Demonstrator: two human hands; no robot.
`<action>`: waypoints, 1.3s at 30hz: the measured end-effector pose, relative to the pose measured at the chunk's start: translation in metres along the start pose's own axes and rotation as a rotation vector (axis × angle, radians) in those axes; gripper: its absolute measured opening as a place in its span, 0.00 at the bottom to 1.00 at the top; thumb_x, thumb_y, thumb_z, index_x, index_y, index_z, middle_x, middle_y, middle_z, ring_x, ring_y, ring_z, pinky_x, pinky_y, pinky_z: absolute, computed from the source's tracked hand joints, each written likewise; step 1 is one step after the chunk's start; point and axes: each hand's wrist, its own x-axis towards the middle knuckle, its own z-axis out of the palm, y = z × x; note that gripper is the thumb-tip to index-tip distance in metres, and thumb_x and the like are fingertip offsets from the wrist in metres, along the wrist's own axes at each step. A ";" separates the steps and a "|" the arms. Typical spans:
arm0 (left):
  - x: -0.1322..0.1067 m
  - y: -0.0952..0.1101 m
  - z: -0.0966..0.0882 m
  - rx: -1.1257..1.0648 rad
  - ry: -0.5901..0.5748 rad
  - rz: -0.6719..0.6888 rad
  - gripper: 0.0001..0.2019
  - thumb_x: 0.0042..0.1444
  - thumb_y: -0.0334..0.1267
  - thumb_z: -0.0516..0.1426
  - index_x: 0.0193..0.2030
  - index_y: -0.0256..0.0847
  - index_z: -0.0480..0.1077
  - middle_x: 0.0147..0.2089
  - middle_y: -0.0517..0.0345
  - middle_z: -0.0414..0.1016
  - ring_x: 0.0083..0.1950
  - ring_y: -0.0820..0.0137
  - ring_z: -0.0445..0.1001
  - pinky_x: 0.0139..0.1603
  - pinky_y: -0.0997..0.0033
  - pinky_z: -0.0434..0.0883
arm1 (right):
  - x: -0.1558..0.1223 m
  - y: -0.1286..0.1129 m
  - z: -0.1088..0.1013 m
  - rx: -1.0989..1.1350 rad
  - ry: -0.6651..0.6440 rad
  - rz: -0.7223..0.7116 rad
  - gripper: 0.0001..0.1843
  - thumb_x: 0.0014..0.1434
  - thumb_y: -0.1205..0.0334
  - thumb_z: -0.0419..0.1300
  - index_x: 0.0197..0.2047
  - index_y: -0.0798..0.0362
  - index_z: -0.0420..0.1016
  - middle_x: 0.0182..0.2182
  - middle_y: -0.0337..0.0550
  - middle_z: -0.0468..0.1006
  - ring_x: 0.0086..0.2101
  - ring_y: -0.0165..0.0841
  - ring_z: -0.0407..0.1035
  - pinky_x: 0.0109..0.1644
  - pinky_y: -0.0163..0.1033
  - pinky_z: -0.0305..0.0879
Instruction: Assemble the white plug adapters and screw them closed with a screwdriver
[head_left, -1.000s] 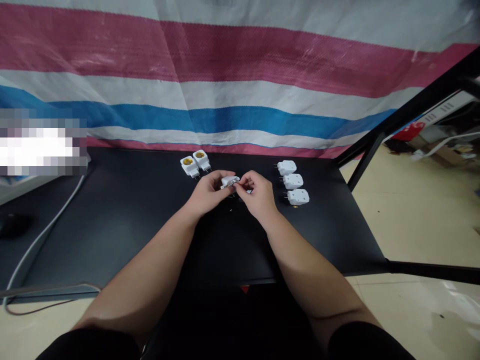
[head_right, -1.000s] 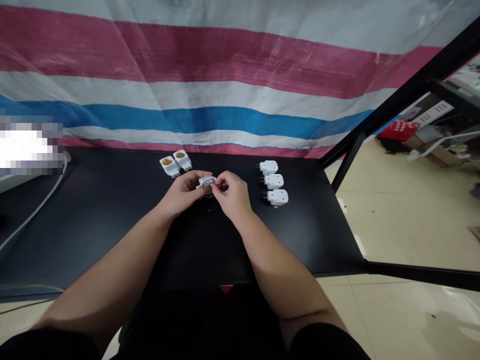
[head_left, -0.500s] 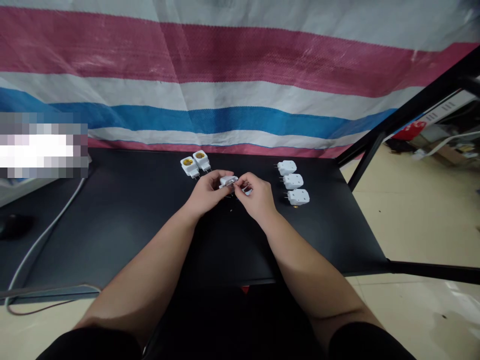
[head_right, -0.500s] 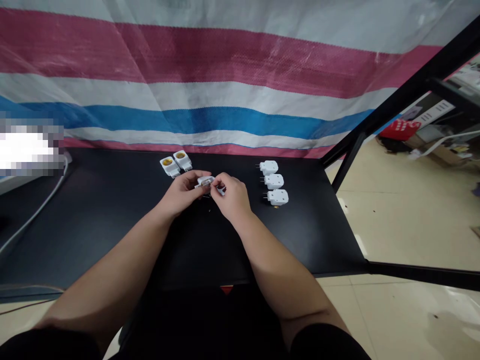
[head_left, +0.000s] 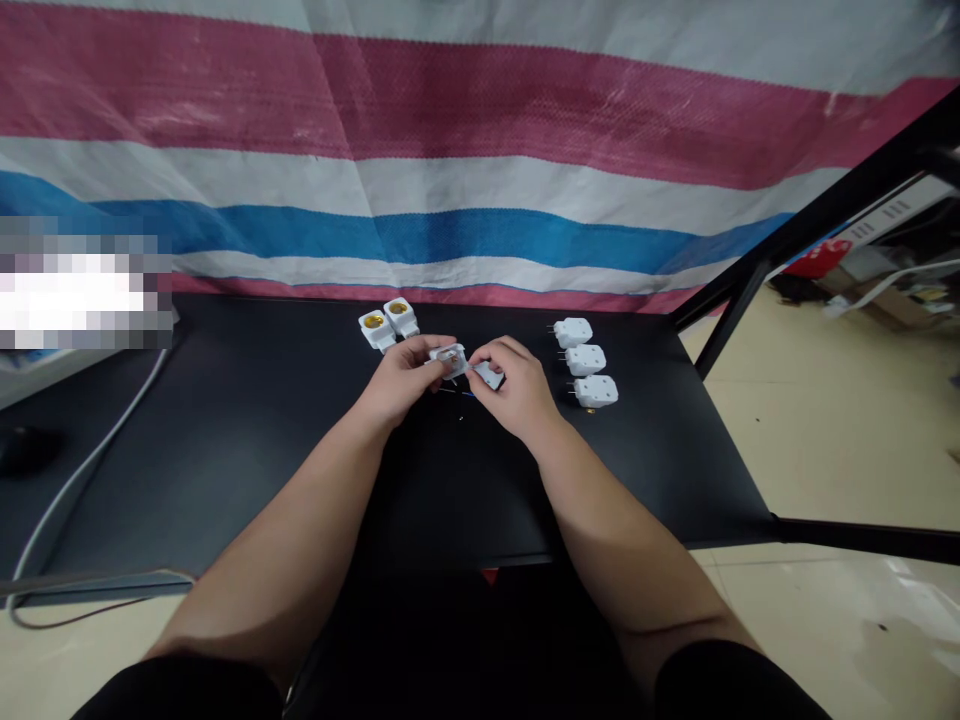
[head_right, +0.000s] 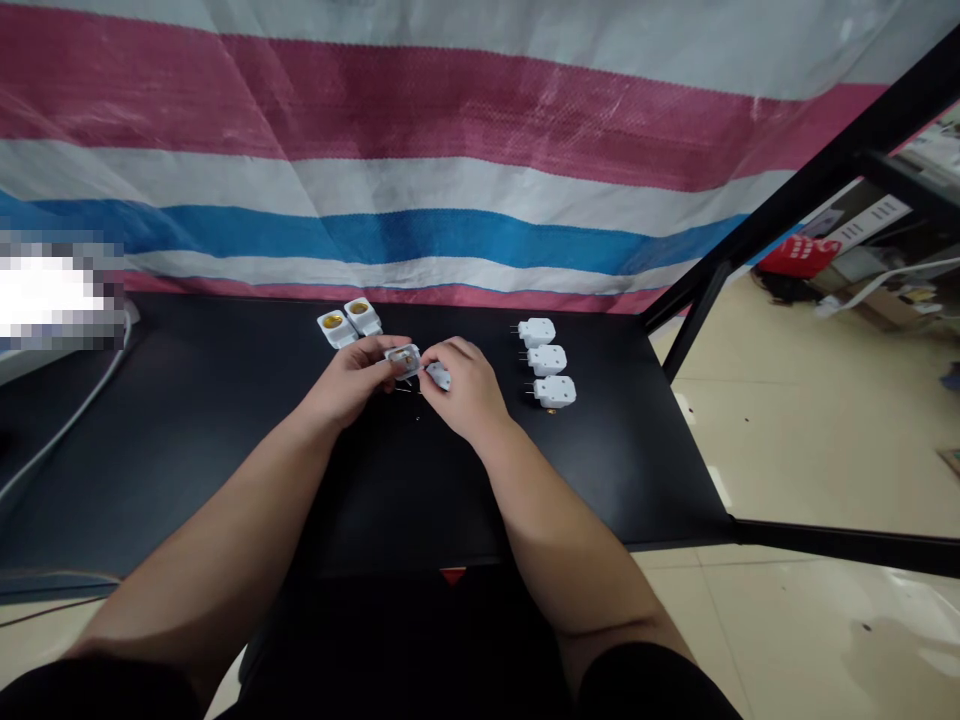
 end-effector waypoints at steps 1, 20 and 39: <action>0.001 0.000 -0.002 -0.013 0.020 -0.018 0.20 0.47 0.35 0.72 0.49 0.40 0.84 0.45 0.52 0.86 0.30 0.75 0.73 0.28 0.74 0.69 | 0.000 0.001 -0.005 -0.029 -0.040 -0.023 0.05 0.64 0.68 0.67 0.41 0.47 0.81 0.43 0.45 0.79 0.44 0.40 0.75 0.54 0.48 0.73; 0.005 0.006 -0.009 -0.101 0.115 -0.137 0.18 0.46 0.31 0.70 0.47 0.41 0.85 0.42 0.53 0.87 0.31 0.74 0.74 0.26 0.76 0.67 | -0.001 0.002 -0.006 0.030 -0.488 -0.071 0.06 0.66 0.69 0.69 0.37 0.49 0.82 0.32 0.36 0.80 0.35 0.33 0.72 0.45 0.41 0.67; -0.004 -0.001 0.005 0.064 -0.084 -0.044 0.20 0.52 0.38 0.74 0.51 0.38 0.83 0.42 0.50 0.84 0.33 0.73 0.74 0.28 0.76 0.69 | -0.002 0.003 0.006 0.108 -0.046 0.032 0.05 0.67 0.67 0.63 0.43 0.49 0.81 0.39 0.45 0.86 0.38 0.37 0.81 0.45 0.43 0.78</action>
